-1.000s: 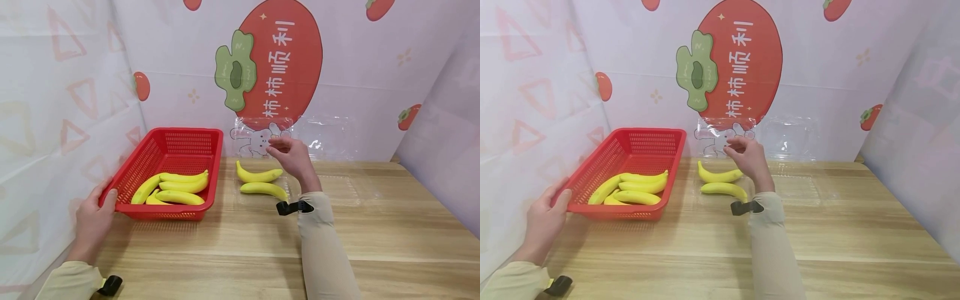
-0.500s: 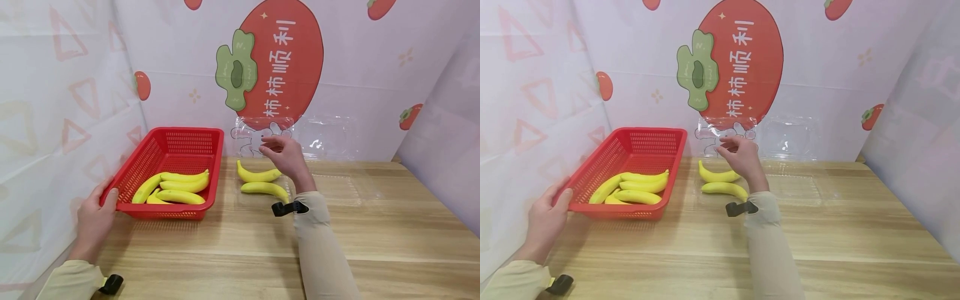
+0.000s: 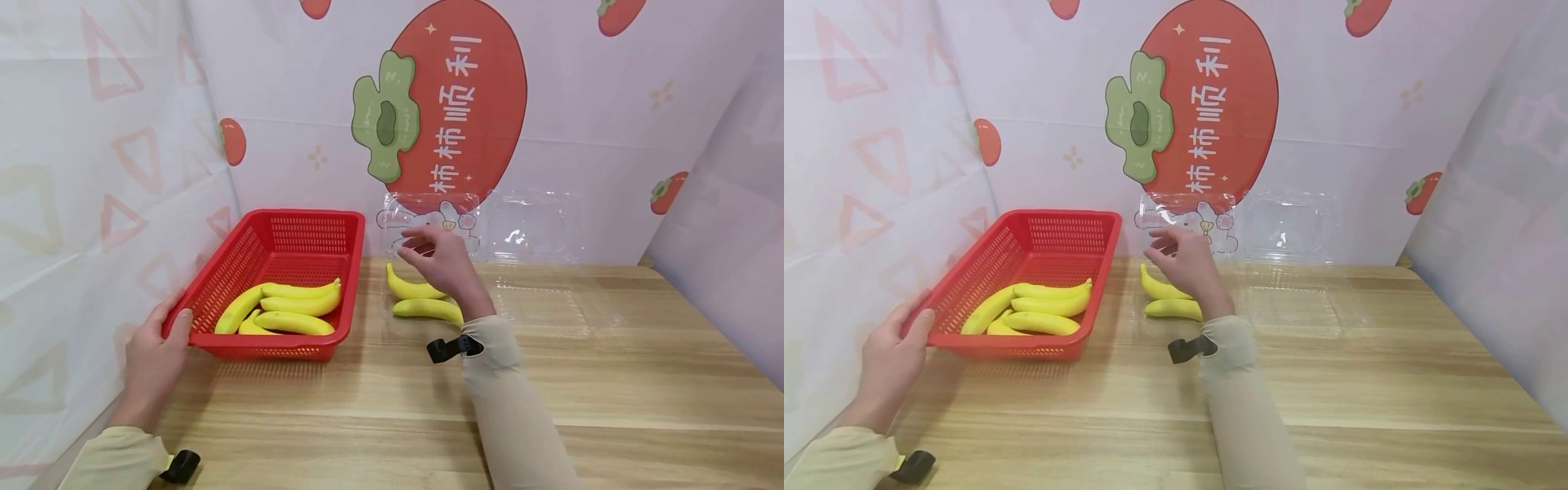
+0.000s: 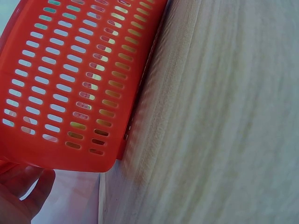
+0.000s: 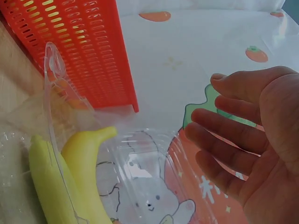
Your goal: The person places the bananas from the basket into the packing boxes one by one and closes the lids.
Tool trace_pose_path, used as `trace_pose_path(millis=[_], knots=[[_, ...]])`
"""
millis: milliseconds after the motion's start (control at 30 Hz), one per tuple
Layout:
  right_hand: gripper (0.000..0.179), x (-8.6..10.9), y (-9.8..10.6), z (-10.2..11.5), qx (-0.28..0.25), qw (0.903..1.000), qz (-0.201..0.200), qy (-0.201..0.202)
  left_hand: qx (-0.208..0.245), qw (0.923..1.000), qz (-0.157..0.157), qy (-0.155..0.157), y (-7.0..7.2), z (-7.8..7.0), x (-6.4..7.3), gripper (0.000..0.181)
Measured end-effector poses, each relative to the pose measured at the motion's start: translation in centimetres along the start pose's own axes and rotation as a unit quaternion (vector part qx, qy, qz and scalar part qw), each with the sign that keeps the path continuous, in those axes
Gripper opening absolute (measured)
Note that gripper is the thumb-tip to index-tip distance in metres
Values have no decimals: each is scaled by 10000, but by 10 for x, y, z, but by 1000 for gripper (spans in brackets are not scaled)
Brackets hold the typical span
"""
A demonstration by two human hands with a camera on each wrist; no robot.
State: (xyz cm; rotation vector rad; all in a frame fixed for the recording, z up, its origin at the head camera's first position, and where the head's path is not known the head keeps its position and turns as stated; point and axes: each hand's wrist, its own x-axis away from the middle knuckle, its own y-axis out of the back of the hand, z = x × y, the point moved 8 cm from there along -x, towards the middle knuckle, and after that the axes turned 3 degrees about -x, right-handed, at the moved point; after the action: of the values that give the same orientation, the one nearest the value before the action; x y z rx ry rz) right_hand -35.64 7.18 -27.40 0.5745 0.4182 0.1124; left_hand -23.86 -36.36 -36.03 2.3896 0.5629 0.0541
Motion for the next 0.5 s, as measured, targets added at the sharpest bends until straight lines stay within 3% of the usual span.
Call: trace_pose_path(millis=[500], knots=[[43,7,-52,48,203,9955,558,735,-24,10000,43,-43,1,-1,0,64]])
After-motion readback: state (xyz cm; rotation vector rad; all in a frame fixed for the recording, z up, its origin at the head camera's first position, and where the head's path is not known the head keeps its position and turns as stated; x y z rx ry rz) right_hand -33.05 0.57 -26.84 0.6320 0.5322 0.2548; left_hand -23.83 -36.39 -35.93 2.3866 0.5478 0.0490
